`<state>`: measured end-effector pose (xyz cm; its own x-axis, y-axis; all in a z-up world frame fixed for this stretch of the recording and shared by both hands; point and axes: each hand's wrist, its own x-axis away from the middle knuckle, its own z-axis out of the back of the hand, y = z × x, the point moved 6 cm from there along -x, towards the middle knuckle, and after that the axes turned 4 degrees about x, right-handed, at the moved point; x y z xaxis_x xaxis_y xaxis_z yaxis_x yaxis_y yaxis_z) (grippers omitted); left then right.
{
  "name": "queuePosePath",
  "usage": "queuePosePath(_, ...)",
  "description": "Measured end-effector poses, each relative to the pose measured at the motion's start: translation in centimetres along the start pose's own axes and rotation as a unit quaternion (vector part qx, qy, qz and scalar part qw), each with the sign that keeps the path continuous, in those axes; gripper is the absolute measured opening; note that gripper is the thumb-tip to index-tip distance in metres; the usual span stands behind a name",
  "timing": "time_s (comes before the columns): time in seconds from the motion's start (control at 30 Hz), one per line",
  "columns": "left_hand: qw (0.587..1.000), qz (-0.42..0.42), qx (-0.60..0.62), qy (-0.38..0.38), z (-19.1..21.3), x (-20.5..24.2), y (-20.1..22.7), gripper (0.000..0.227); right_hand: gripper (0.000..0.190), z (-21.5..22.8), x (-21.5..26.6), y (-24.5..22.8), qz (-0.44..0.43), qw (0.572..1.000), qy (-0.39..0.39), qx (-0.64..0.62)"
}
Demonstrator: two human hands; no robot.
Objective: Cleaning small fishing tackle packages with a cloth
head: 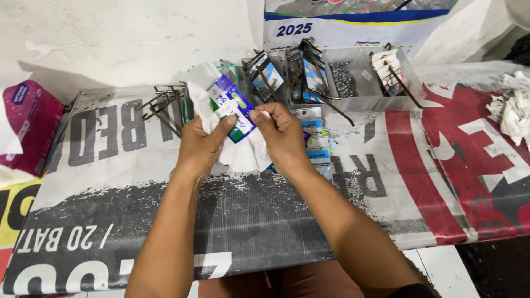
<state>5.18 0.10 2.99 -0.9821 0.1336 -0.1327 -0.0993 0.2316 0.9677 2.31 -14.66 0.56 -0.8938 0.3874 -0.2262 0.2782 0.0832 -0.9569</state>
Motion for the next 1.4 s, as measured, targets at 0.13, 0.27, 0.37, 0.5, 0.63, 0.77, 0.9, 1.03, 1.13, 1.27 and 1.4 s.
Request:
queuePosePath(0.13, 1.0, -0.01, -0.024, 0.017, 0.3, -0.2, 0.6, 0.017, 0.015, 0.0, 0.3, -1.2, -0.02, 1.0, -0.003, -0.015)
queuePosePath(0.27, 0.998, -0.026, -0.053, 0.015, 0.4, -0.3, 0.6, 0.025, 0.012, -0.8, 0.5, -1.9, -0.04, 0.997, -0.062, -0.002)
queuePosePath(0.37, 0.998, -0.019, -0.065, 0.013, 0.8, -0.7, -0.4, 0.028, 0.013, 0.1, 0.5, -2.7, -0.046, 0.997, -0.055, 0.015)
queuePosePath(0.5, 0.998, 0.007, -0.05, 0.047, 1.6, -0.1, 1.5, 0.025, 0.017, 2.7, -0.8, -5.1, -0.024, 0.998, 0.01, 0.056)
queuePosePath(0.63, 0.993, 0.021, 0.006, 0.115, 4.4, -0.4, 2.1, 0.037, 0.027, 6.4, -2.1, -5.7, -0.02, 0.991, -0.067, 0.117)
queuePosePath(0.77, 0.973, 0.014, 0.183, 0.136, 6.0, -0.8, 2.9, 0.08, 0.033, 7.6, -2.2, -4.8, -0.052, 0.944, -0.169, 0.28)
queuePosePath(0.9, 0.967, 0.016, 0.211, 0.143, 5.6, -0.8, 2.9, 0.079, 0.038, 9.2, -3.5, -3.0, -0.028, 0.868, -0.187, 0.458)
queuePosePath(1.03, 0.982, 0.016, 0.104, 0.157, 5.3, -0.7, 1.7, 0.032, 0.063, 8.4, -2.2, -6.6, -0.15, 0.792, -0.139, 0.575)
queuePosePath(1.13, 0.997, -0.031, 0.006, 0.07, 4.9, -1.8, 0.0, 0.029, 0.055, 11.4, -4.3, -4.7, -0.056, 0.834, -0.043, 0.548)
queuePosePath(1.27, 0.988, -0.11, -0.096, 0.058, 4.5, -2.0, -0.9, 0.031, 0.06, 12.1, -5.1, -4.5, 0.149, 0.89, 0.075, 0.425)
queuePosePath(1.4, 0.981, -0.061, -0.162, 0.083, 3.6, -0.9, 0.0, 0.044, 0.048, 6.4, -2.2, -6.3, 0.175, 0.947, 0.053, 0.265)
